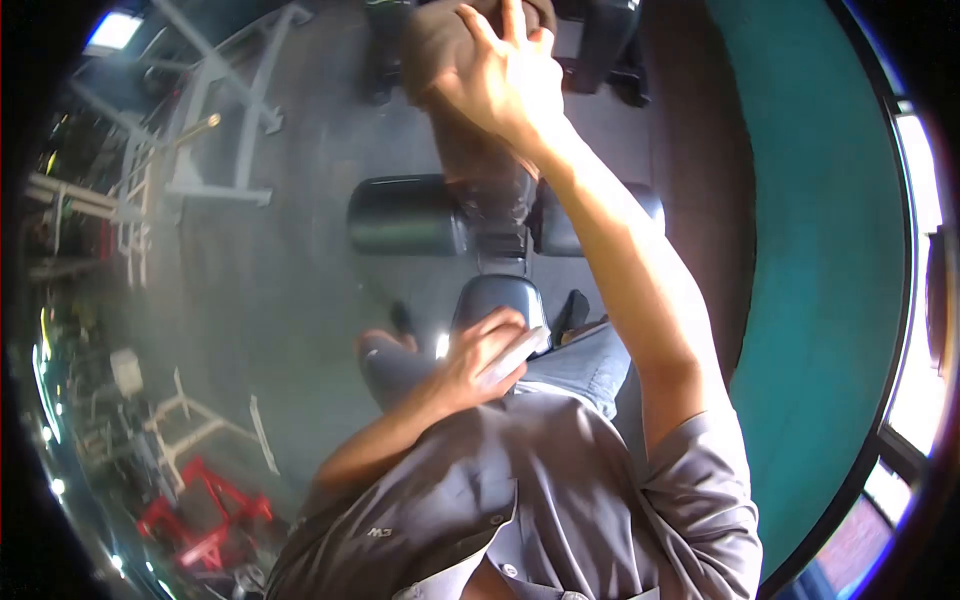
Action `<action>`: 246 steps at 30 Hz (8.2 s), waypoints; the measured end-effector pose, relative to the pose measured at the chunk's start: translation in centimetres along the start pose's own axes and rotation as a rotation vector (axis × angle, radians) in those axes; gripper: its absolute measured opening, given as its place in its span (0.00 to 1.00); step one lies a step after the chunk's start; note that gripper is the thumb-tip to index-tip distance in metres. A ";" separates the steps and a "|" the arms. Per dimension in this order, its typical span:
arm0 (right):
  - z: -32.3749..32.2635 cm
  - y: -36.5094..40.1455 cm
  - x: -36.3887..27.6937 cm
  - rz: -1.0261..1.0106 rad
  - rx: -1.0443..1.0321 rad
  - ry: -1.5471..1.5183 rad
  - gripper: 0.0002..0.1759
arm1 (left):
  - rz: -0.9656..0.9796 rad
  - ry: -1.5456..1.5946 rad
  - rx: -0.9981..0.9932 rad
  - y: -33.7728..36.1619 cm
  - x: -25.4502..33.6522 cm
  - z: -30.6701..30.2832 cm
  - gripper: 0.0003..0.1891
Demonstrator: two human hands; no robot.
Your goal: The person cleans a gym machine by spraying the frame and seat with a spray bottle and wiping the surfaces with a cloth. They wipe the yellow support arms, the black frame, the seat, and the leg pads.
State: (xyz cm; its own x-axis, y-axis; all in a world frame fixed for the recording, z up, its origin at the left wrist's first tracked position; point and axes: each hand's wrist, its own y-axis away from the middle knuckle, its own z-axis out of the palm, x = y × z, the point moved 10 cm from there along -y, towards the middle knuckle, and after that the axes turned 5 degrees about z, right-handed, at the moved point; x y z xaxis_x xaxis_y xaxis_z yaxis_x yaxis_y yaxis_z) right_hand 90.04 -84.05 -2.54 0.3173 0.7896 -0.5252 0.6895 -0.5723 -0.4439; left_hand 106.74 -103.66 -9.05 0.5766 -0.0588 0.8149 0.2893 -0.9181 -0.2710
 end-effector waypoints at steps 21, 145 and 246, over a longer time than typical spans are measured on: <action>-3.2 2.2 4.4 0.081 -0.163 -0.613 0.23 | 0.155 -0.351 0.253 -2.2 -9.8 6.8 0.15; -1.7 27.5 31.3 0.463 0.285 -0.473 0.19 | 0.115 -0.213 0.000 -5.0 -14.7 10.5 0.16; -2.9 25.5 26.9 0.229 0.427 0.298 0.18 | -0.129 0.180 -0.156 5.7 -25.5 14.5 0.49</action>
State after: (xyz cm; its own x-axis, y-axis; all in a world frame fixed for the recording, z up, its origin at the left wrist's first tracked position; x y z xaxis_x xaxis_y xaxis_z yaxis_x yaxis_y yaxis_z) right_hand 118.02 -76.77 -25.88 0.6406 0.6275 -0.4427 0.2765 -0.7263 -0.6294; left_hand 104.79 -101.74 -38.83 0.3930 0.0069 0.9195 0.2229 -0.9709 -0.0880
